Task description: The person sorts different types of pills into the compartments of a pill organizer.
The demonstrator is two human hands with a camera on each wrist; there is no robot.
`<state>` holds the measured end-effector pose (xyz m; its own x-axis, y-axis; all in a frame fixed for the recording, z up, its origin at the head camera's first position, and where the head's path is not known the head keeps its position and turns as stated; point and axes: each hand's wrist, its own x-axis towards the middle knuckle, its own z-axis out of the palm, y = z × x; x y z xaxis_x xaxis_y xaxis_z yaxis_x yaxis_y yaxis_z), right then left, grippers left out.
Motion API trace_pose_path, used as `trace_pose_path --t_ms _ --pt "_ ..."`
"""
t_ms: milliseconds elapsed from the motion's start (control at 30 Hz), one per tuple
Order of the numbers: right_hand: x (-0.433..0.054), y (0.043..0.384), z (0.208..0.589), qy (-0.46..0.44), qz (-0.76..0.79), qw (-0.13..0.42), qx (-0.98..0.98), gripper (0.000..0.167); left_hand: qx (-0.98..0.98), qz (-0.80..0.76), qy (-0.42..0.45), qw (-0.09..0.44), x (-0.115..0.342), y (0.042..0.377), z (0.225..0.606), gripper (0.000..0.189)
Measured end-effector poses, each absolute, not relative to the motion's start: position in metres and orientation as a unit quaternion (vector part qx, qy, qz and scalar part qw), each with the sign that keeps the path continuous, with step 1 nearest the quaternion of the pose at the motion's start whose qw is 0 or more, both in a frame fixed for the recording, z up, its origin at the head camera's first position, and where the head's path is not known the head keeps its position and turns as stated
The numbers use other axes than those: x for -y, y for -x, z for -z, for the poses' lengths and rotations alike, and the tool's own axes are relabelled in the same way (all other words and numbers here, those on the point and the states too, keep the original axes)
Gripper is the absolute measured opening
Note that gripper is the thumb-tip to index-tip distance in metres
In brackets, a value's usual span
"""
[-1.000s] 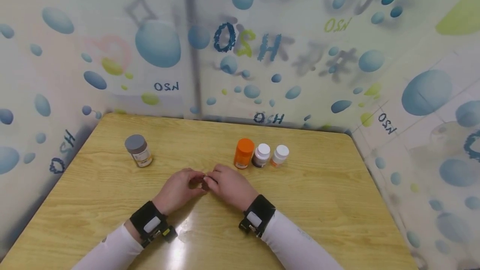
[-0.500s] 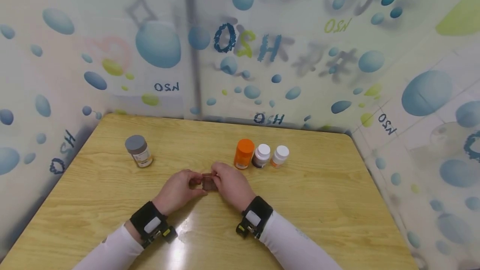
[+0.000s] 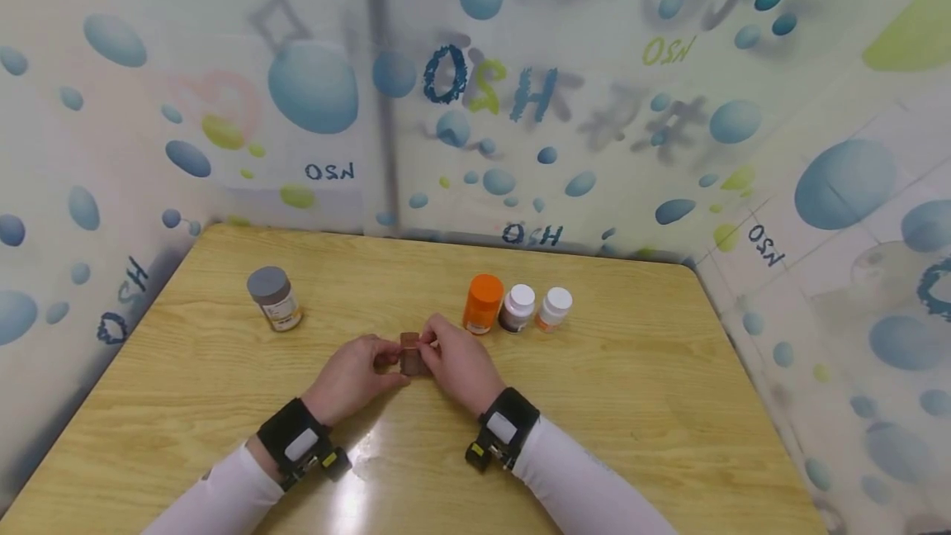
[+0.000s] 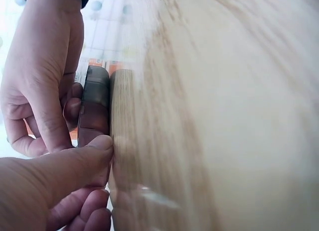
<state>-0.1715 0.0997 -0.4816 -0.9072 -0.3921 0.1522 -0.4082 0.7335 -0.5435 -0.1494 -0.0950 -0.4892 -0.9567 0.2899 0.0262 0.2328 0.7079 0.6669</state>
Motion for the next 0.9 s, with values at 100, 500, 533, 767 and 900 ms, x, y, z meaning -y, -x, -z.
trace_pose_path --t_ms 100,500,533,767,900 --pt "-0.099 0.173 0.482 -0.225 -0.292 0.014 0.929 0.01 -0.923 -0.355 -0.141 0.041 0.095 0.15 0.489 0.036" --pt "-0.097 0.171 0.485 -0.282 -0.229 0.013 0.931 0.028 -0.922 -0.36 -0.134 0.051 0.095 0.15 0.489 0.037" --pt "-0.097 0.17 0.484 -0.285 -0.218 0.013 0.933 0.028 -0.923 -0.358 -0.133 0.052 0.095 0.15 0.489 0.037" --pt "-0.096 0.163 0.48 -0.297 -0.211 0.023 0.931 0.03 -0.923 -0.356 -0.137 0.045 0.095 0.15 0.489 0.036" --pt "-0.101 0.157 0.478 -0.298 -0.225 0.037 0.927 0.031 -0.923 -0.358 -0.135 0.044 0.098 0.149 0.489 0.039"
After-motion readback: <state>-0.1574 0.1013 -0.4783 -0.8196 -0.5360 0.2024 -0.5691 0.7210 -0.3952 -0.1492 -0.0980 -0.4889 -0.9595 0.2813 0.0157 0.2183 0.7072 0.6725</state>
